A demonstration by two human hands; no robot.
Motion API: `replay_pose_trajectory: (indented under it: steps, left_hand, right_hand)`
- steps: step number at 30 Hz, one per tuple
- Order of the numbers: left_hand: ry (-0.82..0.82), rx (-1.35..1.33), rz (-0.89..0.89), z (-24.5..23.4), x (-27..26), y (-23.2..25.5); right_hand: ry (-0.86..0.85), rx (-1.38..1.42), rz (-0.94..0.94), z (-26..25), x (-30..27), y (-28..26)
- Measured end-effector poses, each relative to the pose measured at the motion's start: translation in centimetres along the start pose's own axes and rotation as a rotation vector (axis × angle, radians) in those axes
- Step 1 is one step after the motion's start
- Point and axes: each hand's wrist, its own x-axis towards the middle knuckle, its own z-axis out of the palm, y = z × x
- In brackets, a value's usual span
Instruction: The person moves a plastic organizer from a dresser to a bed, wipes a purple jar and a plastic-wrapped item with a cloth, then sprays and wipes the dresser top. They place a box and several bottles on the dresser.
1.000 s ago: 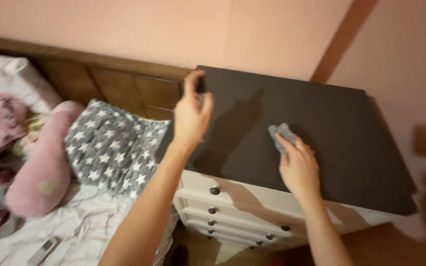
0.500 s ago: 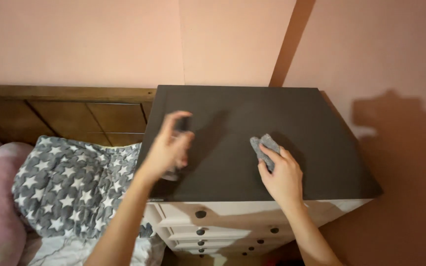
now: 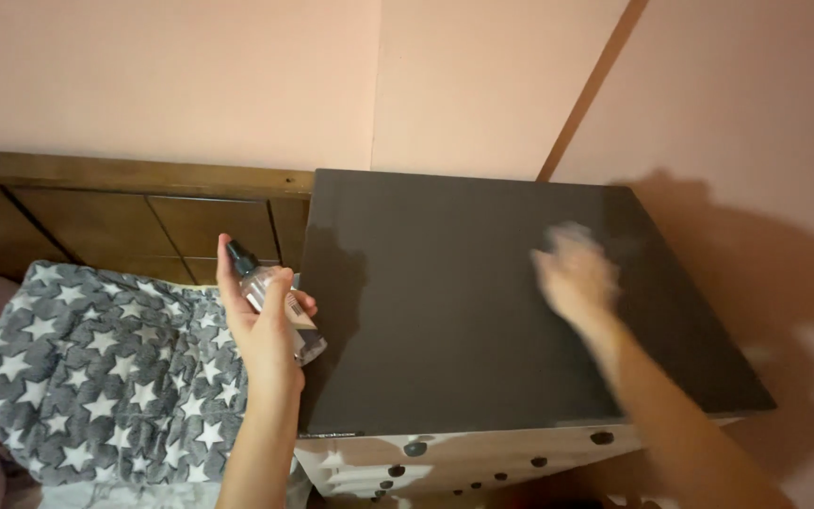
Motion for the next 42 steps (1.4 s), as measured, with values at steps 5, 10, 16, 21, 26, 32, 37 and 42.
replay_pose_trajectory:
  steps: [5, 10, 16, 21, 26, 32, 37, 42]
  left_hand:
    - [-0.02, 0.015, -0.096, 0.1, 0.5, -0.5]
    - [0.075, 0.0, -0.248, -1.8, 3.2, 0.2]
    - [-0.158, 0.007, -0.385, -0.9, 5.4, -1.0]
    - [-0.178, -0.037, -0.243, 0.8, 4.7, -2.4]
    - [-0.104, 0.079, -0.316, 1.1, 4.7, -2.3]
    - [-0.104, 0.056, -0.345, 1.0, 5.4, -3.2]
    - [-0.142, 0.044, -0.353, 1.2, 5.8, -3.4]
    - [-0.125, 0.045, -0.389, 1.6, 5.7, -2.8]
  right_hand:
    - [-0.203, 0.133, -0.241, -1.9, -3.4, -24.2]
    - [0.104, 0.341, -0.891, 0.0, -8.8, -26.2]
    - [-0.203, 0.256, -0.457, -5.2, -2.3, -9.0]
    - [0.296, -0.347, -0.188, 2.2, 5.1, 13.2]
    - [0.286, -0.412, -0.518, 11.0, 10.1, -0.4]
    - [0.141, 0.173, -0.629, 13.0, 7.5, -28.9]
    - [-0.089, 0.311, -0.646, 12.6, 9.6, -27.6]
    - [0.024, 0.107, -0.408, 6.8, 10.3, -19.1]
